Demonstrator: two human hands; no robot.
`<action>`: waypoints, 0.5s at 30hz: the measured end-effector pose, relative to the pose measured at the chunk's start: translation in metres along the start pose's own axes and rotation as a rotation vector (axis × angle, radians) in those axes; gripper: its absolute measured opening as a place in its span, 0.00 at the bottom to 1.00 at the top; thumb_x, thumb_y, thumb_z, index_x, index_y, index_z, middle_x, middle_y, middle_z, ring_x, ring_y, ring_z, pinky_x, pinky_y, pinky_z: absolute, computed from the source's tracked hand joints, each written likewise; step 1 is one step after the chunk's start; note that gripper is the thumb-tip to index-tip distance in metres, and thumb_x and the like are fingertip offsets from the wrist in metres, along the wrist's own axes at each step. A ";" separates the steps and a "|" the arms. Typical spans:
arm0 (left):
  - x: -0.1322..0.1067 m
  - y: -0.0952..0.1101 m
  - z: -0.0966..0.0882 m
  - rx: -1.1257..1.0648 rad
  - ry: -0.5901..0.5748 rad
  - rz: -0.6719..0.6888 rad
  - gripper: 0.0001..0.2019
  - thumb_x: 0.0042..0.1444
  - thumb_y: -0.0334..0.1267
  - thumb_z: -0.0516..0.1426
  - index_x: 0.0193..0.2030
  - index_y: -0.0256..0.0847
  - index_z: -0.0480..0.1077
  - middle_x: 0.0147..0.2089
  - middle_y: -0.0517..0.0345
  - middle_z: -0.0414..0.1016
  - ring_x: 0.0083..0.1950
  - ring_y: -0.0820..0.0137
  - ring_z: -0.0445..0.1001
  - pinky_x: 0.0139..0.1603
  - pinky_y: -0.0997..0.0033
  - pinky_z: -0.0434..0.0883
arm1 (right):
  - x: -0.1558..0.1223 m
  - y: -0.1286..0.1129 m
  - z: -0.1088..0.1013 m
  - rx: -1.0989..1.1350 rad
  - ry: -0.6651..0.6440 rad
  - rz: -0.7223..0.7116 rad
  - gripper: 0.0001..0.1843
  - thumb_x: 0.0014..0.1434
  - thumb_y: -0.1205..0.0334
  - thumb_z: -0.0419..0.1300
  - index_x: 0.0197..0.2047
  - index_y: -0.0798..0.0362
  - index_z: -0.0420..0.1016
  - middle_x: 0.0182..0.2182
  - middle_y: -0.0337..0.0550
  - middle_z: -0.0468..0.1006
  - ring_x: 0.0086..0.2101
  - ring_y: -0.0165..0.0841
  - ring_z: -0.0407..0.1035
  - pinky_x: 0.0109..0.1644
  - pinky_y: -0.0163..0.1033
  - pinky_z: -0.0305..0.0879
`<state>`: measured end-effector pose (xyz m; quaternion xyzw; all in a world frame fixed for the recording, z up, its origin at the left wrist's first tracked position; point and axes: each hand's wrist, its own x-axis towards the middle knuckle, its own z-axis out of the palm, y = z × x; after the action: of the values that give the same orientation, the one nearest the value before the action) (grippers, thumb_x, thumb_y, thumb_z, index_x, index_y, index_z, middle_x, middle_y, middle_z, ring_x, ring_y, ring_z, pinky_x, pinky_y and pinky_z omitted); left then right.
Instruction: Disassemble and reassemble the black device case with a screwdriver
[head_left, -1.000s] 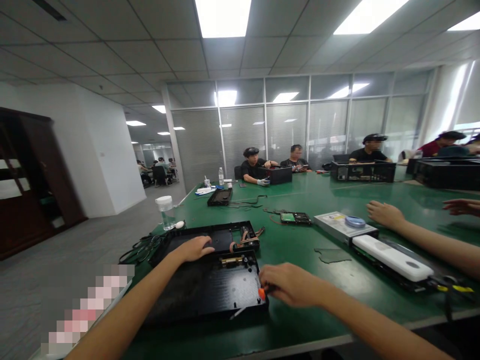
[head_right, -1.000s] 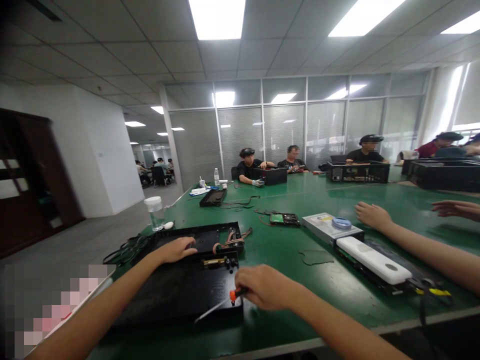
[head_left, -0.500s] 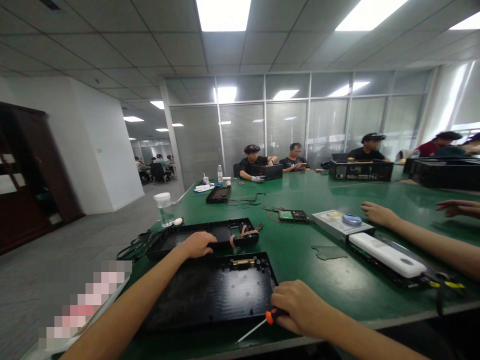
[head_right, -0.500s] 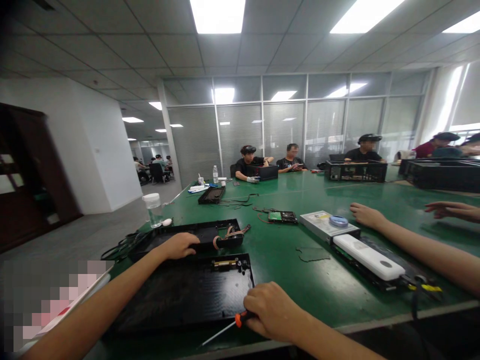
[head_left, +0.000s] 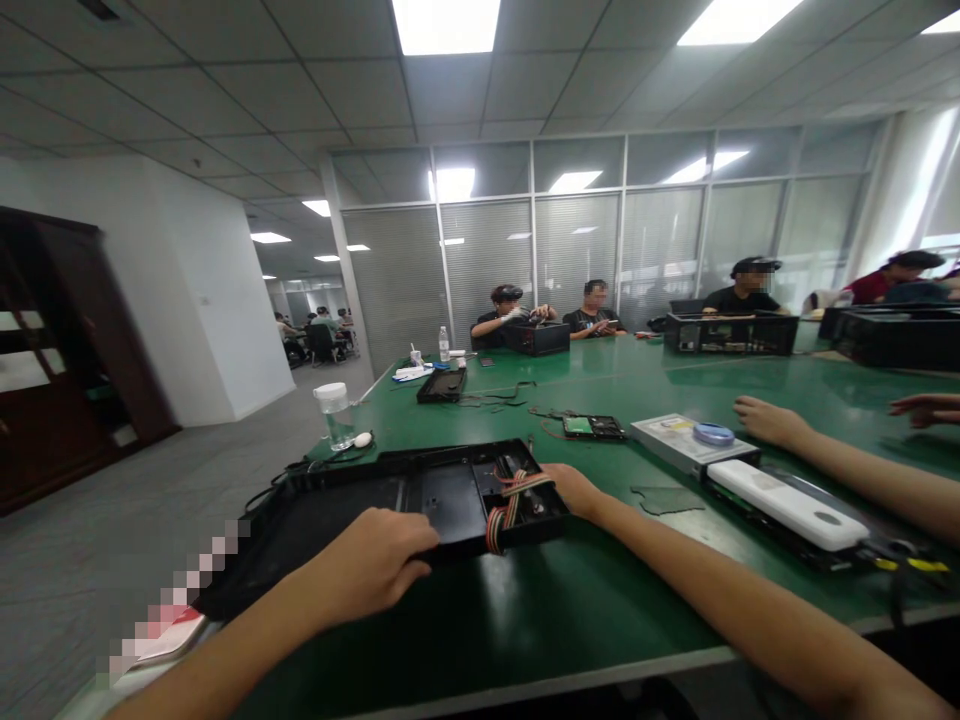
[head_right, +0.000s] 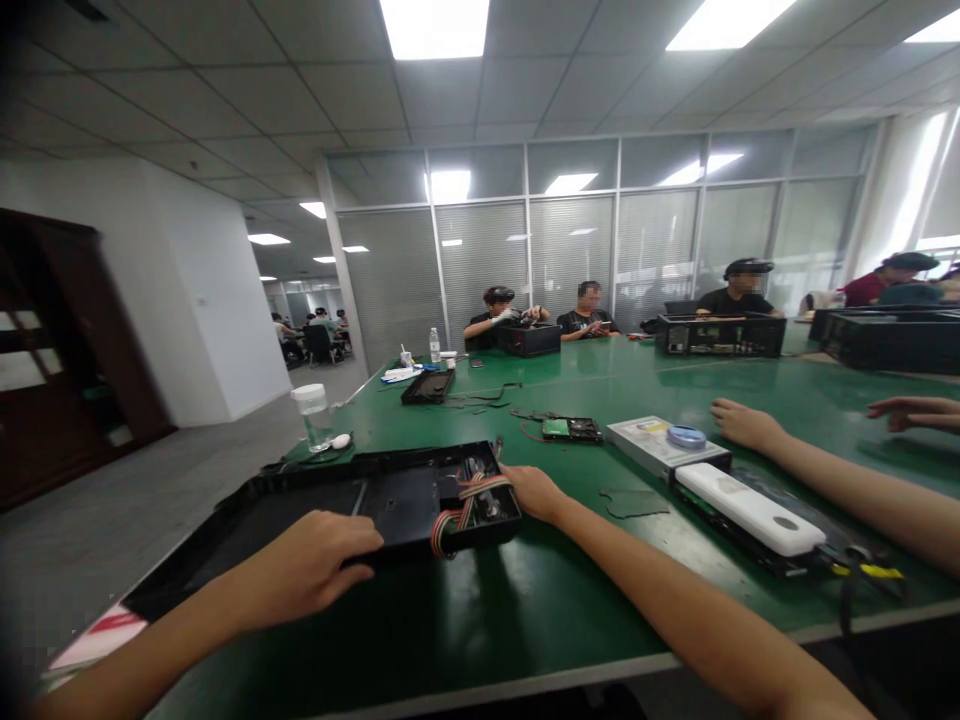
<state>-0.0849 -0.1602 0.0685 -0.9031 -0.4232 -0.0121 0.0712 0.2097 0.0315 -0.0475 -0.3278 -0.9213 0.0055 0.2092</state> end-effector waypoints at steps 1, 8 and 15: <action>-0.006 0.006 0.004 -0.017 -0.017 -0.010 0.04 0.55 0.37 0.53 0.35 0.41 0.66 0.36 0.59 0.70 0.36 0.69 0.69 0.36 0.73 0.61 | -0.004 0.010 -0.002 -0.020 -0.005 -0.007 0.24 0.58 0.57 0.50 0.58 0.50 0.58 0.47 0.46 0.71 0.44 0.35 0.66 0.46 0.37 0.61; -0.018 0.023 0.031 -0.110 -0.080 -0.033 0.03 0.54 0.36 0.54 0.34 0.41 0.67 0.36 0.59 0.71 0.37 0.69 0.69 0.37 0.74 0.62 | -0.032 0.085 -0.024 -0.131 0.147 0.041 0.21 0.56 0.59 0.50 0.53 0.52 0.65 0.47 0.48 0.71 0.45 0.36 0.66 0.48 0.39 0.59; 0.003 0.003 0.044 -0.127 -0.197 0.017 0.07 0.52 0.42 0.56 0.34 0.42 0.71 0.34 0.58 0.73 0.37 0.67 0.71 0.37 0.72 0.64 | -0.032 0.087 -0.018 0.146 0.287 0.397 0.24 0.58 0.47 0.44 0.28 0.57 0.71 0.20 0.41 0.72 0.22 0.31 0.65 0.30 0.34 0.60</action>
<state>-0.0826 -0.1540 0.0244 -0.9063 -0.4187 0.0507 -0.0282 0.2916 0.0781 -0.0564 -0.4837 -0.7971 0.0662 0.3555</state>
